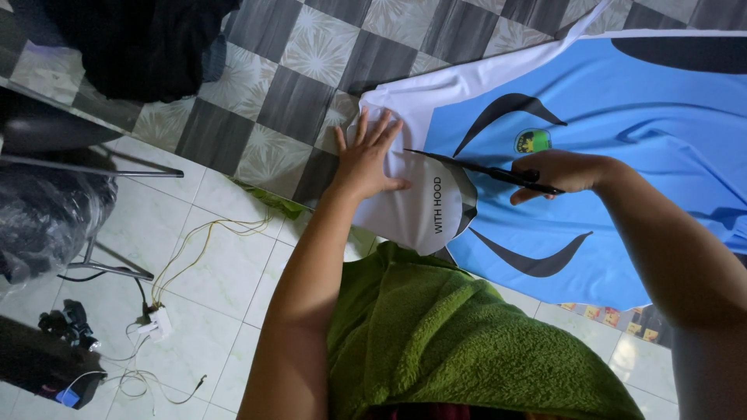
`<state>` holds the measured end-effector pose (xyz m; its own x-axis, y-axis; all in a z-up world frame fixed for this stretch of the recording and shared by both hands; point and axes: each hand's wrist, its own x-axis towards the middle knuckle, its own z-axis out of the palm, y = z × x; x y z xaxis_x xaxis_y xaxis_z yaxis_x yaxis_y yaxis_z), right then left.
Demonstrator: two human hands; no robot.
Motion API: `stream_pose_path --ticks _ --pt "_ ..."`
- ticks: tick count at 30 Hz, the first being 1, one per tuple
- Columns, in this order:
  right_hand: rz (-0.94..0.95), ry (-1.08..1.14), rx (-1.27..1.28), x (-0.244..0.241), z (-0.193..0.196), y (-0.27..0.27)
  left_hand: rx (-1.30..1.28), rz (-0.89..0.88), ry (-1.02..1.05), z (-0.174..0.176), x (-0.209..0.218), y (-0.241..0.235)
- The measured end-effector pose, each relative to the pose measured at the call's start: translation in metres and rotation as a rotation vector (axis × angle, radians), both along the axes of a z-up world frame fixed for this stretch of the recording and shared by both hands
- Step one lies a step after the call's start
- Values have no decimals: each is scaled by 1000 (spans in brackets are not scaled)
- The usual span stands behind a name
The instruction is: Cutting out a sports jersey pattern from a printed fabric sheet using hand scissors.
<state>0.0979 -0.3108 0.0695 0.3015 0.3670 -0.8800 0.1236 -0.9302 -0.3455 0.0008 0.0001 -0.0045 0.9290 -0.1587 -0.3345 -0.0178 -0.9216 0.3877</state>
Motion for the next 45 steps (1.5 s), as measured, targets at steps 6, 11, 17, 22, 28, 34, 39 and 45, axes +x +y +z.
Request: stream_pose_path --ticks 6,11,17,22,28,34,39,45 --pt "30 -54 34 2 -9 -8 -23 8 -6 2 0 0" --pt "131 -234 -108 -22 20 6 21 -8 19 11 1 -1" --pt "181 -501 -132 -89 -2 -24 26 -56 62 22 3 4" --pt "-220 -350 -129 -168 -12 -6 35 -169 -25 10 12 16" --pt "-937 42 438 -221 -9 65 -37 -230 -483 -8 21 22" --pt "-1304 -51 549 -251 -43 128 -102 -335 -596 -18 47 41" --pt "-1544 -107 522 -250 -32 176 8 166 -369 -22 86 63" --pt "-1529 -215 364 -263 -47 198 -233 -765 -492 -26 124 45"
